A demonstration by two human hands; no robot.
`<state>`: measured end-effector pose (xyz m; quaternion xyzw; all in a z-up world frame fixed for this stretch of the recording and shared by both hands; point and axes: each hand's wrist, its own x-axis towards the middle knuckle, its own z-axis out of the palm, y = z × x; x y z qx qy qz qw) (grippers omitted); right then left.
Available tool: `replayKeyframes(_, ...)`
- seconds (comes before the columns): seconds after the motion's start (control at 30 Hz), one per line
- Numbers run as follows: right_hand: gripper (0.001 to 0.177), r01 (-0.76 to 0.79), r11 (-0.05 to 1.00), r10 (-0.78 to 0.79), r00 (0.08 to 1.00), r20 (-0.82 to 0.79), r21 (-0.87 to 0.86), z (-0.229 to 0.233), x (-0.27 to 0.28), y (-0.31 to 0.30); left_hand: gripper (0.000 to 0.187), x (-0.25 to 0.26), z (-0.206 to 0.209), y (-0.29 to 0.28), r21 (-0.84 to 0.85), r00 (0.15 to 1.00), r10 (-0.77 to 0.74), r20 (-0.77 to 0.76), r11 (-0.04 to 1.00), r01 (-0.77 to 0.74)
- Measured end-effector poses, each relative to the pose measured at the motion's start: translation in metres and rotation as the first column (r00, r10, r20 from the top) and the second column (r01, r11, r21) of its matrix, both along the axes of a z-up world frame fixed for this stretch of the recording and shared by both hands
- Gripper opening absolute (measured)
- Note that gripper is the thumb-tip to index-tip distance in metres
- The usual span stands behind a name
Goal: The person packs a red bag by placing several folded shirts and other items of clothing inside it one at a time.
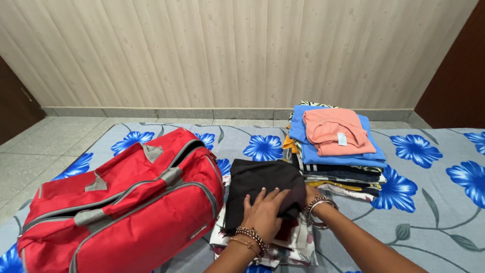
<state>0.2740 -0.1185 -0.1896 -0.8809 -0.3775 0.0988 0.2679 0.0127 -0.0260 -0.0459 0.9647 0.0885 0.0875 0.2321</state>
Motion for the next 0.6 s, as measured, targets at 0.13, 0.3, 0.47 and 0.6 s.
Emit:
replayKeyframes(0.13,0.069,0.264,0.964,-0.266,0.963,-0.047,-0.046,0.049,-0.049,-0.008,0.078,0.001,-0.008,0.001,-0.061,0.998,0.056,0.027,0.997,-0.054)
replayKeyframes(0.3,0.101,0.193,0.931,-0.199,0.980,0.010,-0.310,0.085,-0.096,-0.001,0.076,-0.004,-0.020,0.025,-0.141,0.993,-0.008,0.119,0.990,0.025)
replayKeyframes(0.47,0.090,0.221,0.975,-0.211,0.927,-0.310,-0.005,0.084,-0.083,0.015,0.078,-0.014,-0.025,0.027,-0.072,0.990,-0.086,0.110,0.993,0.095)
replayKeyframes(0.6,0.080,0.338,0.931,-0.172,0.743,-0.647,0.140,0.092,-0.075,0.030,0.090,-0.018,-0.016,0.023,-0.110,0.988,-0.034,0.149,0.993,0.051)
